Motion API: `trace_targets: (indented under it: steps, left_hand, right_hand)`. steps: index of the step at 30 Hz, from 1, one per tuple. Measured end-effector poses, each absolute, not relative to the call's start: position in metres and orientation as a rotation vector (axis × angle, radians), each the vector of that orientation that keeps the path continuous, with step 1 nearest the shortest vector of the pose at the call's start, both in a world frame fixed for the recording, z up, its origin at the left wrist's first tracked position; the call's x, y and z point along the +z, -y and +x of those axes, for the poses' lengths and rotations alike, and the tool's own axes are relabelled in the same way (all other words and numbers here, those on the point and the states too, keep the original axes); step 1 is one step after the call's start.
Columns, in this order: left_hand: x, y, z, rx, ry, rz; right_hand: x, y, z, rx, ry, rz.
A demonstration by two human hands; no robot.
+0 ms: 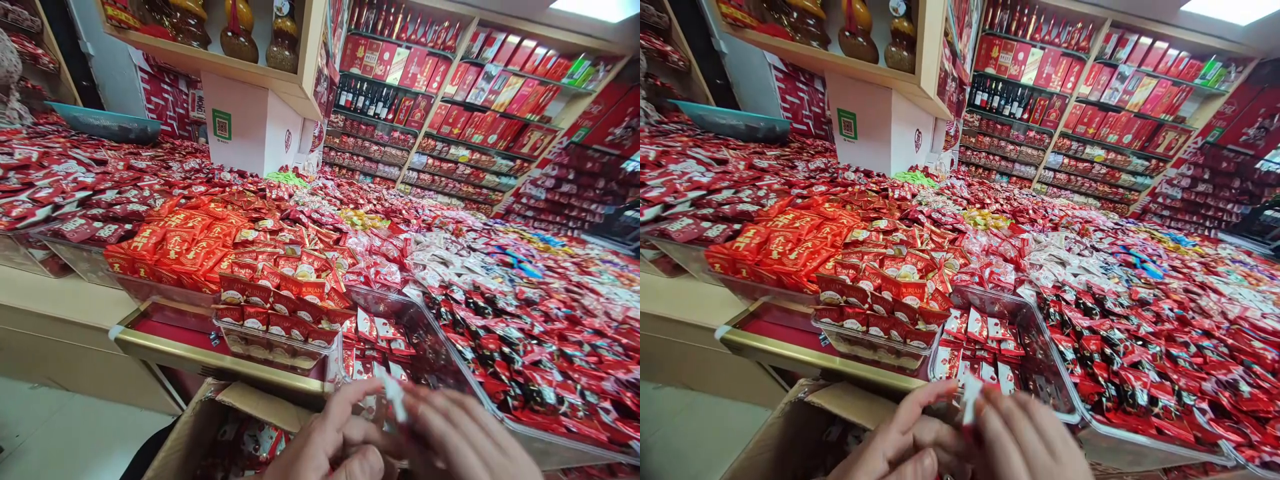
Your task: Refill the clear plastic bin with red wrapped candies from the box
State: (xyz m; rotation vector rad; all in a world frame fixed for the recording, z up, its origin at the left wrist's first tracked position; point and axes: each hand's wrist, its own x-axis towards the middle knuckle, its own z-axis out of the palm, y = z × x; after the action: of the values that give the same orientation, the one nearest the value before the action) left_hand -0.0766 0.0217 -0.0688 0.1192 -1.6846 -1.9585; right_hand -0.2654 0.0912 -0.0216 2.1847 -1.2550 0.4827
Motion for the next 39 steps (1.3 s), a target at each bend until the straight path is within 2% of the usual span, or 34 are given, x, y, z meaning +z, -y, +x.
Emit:
trace_targets:
  steps: [4,7,9,19,25,30,39]
  left_hand:
    - [-0.063,-0.019,-0.075,-1.641,1.99,0.167]
    - [-0.066,-0.018,-0.078,-1.472,2.114,0.196]
    - [-0.07,-0.017,-0.079,-1.391,2.163,0.183]
    - [-0.074,-0.012,-0.079,-1.219,2.276,0.18]
    - [-0.079,-0.012,-0.082,-1.161,2.342,0.208]
    - [-0.083,-0.012,-0.083,-1.065,2.403,0.193]
    - [-0.093,-0.008,-0.087,-0.915,2.43,0.122]
  right_hand:
    - [0.002,-0.043,-0.294,0.096,1.726,1.967]
    - [-0.002,-0.005,-0.309,-0.291,1.95,1.939]
    - [-0.011,0.011,-0.314,-0.39,1.985,1.961]
    - [-0.041,0.025,-0.333,-0.453,2.089,2.109]
    - [-0.034,0.026,-0.333,-0.491,2.081,2.178]
    - [-0.023,0.033,-0.304,-0.388,1.995,2.283]
    - [-0.046,0.054,-0.282,-0.41,1.929,2.447]
